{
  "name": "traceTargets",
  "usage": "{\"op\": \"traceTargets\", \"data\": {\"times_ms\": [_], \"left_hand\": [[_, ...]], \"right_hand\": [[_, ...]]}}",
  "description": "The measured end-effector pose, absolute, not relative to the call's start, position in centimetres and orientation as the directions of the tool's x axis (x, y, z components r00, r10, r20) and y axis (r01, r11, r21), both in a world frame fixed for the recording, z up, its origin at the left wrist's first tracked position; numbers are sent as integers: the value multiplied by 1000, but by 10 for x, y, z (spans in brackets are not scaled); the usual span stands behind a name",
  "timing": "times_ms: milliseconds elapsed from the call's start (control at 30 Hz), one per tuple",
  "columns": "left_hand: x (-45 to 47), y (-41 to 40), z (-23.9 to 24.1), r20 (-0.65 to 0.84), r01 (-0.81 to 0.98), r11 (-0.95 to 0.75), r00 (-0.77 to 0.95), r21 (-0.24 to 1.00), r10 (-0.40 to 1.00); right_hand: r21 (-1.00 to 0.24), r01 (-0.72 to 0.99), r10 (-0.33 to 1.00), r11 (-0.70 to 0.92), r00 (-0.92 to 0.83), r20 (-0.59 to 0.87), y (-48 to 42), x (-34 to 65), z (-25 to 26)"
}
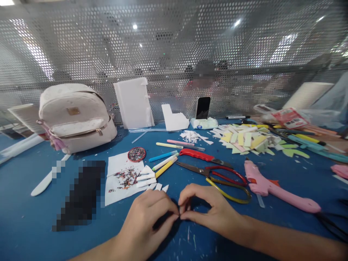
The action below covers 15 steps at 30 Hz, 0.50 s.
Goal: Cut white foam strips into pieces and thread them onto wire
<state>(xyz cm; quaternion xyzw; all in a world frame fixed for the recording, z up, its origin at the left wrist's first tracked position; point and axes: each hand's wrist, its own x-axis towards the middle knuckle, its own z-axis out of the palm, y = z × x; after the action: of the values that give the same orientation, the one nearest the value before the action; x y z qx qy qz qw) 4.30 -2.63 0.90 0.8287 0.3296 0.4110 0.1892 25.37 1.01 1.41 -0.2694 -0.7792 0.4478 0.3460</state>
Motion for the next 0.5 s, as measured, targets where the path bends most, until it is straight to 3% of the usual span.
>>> {"op": "traceTargets", "data": {"times_ms": [267, 500], "left_hand": [[43, -25, 8, 557, 402, -697, 421, 594, 716], [42, -24, 9, 543, 411, -678, 407, 610, 735]], "right_hand": [[-873, 94, 722, 479, -607, 331, 13, 253, 14], [-922, 63, 756, 381, -595, 272, 11, 253, 14]]}}
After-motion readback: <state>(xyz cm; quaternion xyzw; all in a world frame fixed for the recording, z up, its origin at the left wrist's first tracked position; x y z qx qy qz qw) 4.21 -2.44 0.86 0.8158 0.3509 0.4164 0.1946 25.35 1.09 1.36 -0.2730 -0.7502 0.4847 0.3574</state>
